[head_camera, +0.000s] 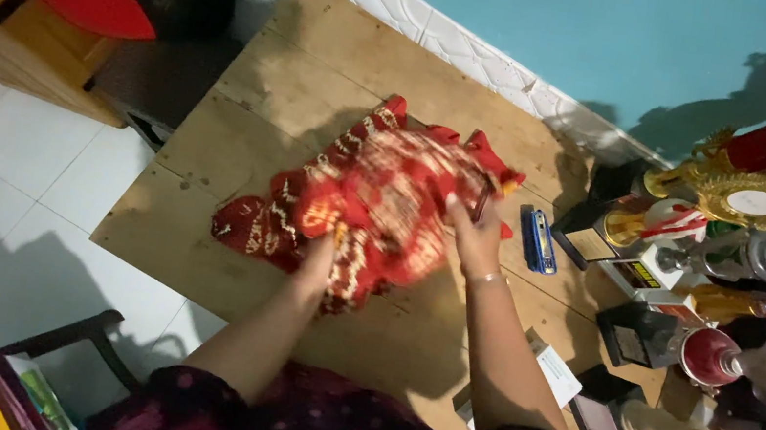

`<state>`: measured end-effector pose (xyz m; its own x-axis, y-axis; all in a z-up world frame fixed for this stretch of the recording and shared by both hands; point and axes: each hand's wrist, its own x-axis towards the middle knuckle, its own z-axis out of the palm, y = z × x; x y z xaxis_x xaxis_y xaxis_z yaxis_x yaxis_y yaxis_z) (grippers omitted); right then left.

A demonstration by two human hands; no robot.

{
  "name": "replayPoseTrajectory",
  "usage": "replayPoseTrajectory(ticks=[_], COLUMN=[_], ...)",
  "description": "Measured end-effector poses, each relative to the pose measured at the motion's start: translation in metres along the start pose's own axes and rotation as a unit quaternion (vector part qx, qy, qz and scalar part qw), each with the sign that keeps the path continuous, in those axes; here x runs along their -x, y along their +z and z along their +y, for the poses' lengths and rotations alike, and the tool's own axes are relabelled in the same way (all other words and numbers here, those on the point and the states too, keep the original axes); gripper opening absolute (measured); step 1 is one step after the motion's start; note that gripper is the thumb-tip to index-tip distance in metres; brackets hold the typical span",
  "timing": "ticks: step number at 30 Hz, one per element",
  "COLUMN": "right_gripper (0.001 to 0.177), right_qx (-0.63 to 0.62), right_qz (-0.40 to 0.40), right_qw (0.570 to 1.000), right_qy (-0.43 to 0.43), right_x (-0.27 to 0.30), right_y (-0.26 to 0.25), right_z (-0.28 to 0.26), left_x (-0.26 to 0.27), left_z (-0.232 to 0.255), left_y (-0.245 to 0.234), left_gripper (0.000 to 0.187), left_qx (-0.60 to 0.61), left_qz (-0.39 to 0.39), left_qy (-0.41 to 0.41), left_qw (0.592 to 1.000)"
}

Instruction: Organizing various supplies, fabrics, and trophies on a desk, including stapling a document to a cloth and folding fabric.

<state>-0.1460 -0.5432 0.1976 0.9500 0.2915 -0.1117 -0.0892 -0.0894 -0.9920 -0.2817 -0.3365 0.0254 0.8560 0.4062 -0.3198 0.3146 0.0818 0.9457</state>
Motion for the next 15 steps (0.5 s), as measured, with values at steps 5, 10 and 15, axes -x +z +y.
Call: replayPoseTrajectory(ticks=[5, 10, 15], right_gripper=[0.08, 0.095, 0.054], right_qx=[0.078, 0.159, 0.379], right_qz=[0.107, 0.078, -0.067], right_qw=[0.99, 0.983, 0.915], right_qy=[0.047, 0.044, 0.118], right_x=[-0.04, -0.068, -0.105], right_y=[-0.015, -0.016, 0.011], right_z=[0.054, 0.114, 0.215], left_x=[-0.04, -0.023, -0.017], left_z=[-0.084, -0.037, -0.042], left_y=[-0.051, -0.096, -0.143], left_gripper=[0.052, 0.055, 0.061], left_qx=[0.156, 0.195, 0.383], left_qz=[0.063, 0.106, 0.138], left_qy=[-0.095, -0.118, -0.129], left_qw=[0.981, 0.968, 0.904])
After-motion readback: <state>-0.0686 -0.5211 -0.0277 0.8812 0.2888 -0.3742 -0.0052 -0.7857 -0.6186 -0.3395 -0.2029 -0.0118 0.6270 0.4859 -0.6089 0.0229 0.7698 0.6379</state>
